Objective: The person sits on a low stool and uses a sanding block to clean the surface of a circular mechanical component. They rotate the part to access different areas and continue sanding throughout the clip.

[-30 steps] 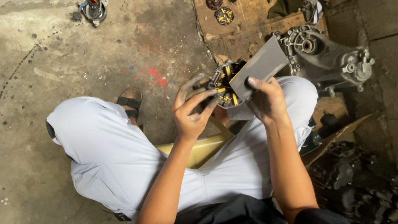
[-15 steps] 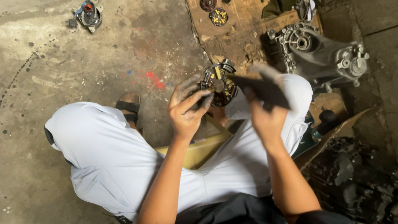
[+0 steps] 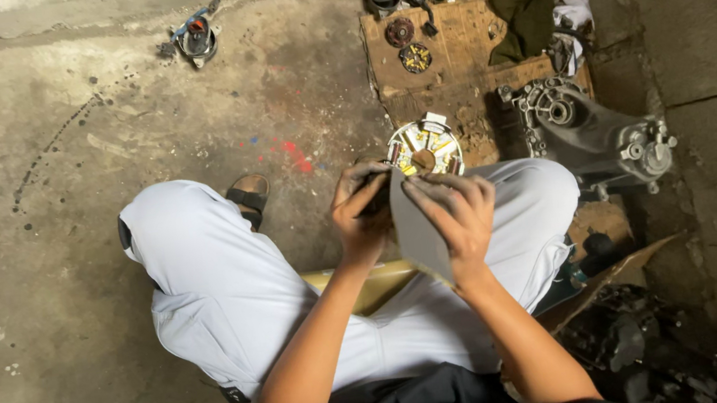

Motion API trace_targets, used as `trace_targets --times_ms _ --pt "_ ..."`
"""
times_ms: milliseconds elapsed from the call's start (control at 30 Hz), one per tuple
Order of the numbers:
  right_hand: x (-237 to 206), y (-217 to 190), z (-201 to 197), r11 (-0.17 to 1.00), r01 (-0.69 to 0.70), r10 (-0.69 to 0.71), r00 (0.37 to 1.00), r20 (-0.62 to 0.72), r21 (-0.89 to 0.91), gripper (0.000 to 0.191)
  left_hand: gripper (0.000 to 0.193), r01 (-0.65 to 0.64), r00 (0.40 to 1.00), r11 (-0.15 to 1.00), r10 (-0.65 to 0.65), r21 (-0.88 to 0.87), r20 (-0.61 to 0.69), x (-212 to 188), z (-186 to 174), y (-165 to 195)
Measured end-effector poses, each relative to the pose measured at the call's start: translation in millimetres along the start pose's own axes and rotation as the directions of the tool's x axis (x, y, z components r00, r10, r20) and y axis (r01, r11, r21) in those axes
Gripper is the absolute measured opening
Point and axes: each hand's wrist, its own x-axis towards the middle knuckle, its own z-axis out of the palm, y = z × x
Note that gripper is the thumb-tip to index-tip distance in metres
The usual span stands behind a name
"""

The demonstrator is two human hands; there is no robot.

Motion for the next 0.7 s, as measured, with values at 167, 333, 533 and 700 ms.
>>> trace_targets --times_ms 167,333,533,700 --pt "4.8 -4.8 -2.4 0.997 -0.037 0.040 0.999 -0.036 0.074 0.043 0.036 -0.174 0.984 0.983 0.175 0.057 -0.019 -0.6 -0.1 2.3" --pt "10.5 -3.1 -0.8 0.963 -0.093 0.106 0.994 -0.036 0.252 0.039 0.031 -0.173 0.984 0.975 0.177 0.142 -0.015 0.9 -1.4 4.0" --pt "7.7 0.2 1.1 0.969 -0.138 0.139 0.990 0.013 0.206 0.029 0.027 -0.151 0.988 0.968 0.154 0.200 0.001 1.7 -6.7 7.3" --pt "8.6 -1.4 7.9 0.932 -0.195 0.205 0.979 -0.002 0.306 0.017 0.028 -0.117 0.993 0.969 0.114 0.220 0.025 0.3 -11.2 5.7"
